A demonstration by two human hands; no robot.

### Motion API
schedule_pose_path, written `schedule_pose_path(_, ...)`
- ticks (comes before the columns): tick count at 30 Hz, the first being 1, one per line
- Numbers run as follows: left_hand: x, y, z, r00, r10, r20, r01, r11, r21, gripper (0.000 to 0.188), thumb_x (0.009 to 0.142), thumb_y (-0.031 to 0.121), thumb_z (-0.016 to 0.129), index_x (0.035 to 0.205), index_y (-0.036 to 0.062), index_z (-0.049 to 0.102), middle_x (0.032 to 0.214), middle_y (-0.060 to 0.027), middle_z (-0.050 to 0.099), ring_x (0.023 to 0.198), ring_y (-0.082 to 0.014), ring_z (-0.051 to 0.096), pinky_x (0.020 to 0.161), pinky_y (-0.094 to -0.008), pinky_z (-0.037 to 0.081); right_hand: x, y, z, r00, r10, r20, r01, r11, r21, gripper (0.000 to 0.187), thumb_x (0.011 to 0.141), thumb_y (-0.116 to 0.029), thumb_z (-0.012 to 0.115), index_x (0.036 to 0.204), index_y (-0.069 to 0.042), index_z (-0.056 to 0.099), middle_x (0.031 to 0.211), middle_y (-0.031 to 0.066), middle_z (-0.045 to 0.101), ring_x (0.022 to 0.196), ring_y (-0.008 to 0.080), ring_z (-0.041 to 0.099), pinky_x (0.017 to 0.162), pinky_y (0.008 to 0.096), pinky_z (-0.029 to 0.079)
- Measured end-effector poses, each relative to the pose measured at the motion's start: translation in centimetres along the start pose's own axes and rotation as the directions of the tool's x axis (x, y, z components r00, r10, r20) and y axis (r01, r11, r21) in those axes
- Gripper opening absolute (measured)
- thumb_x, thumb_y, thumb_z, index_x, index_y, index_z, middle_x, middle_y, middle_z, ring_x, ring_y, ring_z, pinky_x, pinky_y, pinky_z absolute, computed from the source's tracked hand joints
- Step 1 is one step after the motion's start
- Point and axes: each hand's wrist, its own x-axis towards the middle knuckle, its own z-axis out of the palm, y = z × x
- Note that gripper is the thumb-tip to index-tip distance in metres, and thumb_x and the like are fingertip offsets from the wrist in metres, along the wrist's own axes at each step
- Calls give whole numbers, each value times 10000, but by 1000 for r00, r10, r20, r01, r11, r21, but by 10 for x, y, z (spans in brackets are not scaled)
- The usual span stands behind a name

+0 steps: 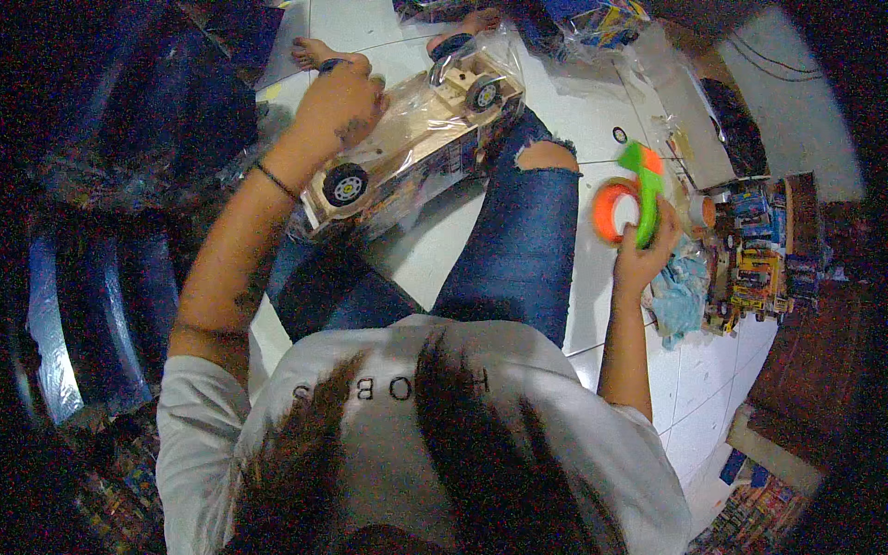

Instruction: The person sits on the floor and repeatedly wraps wooden toy trucks in clear plastic bags. They use a handheld tape dispenser to seal the bags after placing the toys inside. The person handles multiple toy units one at a time, placing each wrapped toy aside.

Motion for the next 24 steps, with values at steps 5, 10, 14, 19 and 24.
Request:
schedule_pose_path(5, 61, -39, 26, 890, 175, 422, 76, 854, -514, 514, 941, 411, 439, 1203, -23, 528, 1208, -223, 580, 1112, -343, 567, 908, -395, 458, -78, 131, 101, 640, 756, 136, -741, 560, 371, 403, 813, -111, 639, 1186, 32, 580, 1086, 115, 602, 854, 222, 592, 840, 329, 474)
schedule_pose_path(10, 93, -62, 65, 676, 373, 635, 174, 757, -630, 516, 956, 451, 433, 1278, 58, 526, 1188, -72, 594, 1070, -192, 552, 876, -333, 458, -28, 42, 88, 976, 217, -18, -211, 923, -320, 610, 825, -234, 660, 1351, -28, 430, 1361, 195, 450, 1264, 299, 420, 1043, 393, 326)
schedule_pose_path(14, 77, -60, 92, 474, 420, 774, 678, 386, -625, 551, 952, 463, 456, 1308, 45, 499, 1209, -70, 588, 1049, -154, 563, 914, -307, 456, -6, -143, 72, 792, 388, 472, -611, 520, 597, 667, 881, -234, 567, 1405, 34, 253, 1466, 215, 245, 1331, 358, 278, 1080, 438, 249)
schedule_pose_path(19, 46, -60, 81, 683, 344, 644, 596, 247, -764, 526, 974, 441, 424, 1283, 26, 517, 1229, -97, 587, 1006, -152, 604, 893, -301, 487, -23, -213, 161, 929, -192, 317, -42, 795, 605, 948, 871, -532, 495, 1441, 89, 61, 1500, 327, -4, 1419, 413, -4, 1133, 502, 24)
schedule_pose_path(24, -11, -51, 16, 837, -114, 535, 485, -299, -822, 727, 909, 631, 396, 1316, 31, 454, 1259, -119, 536, 1062, -211, 561, 868, -358, 480, 61, -169, 202, 398, 106, 911, -913, 143, 382, 767, 919, -557, 392, 1399, 31, 281, 1388, 248, 324, 1291, 334, 323, 1071, 425, 247)
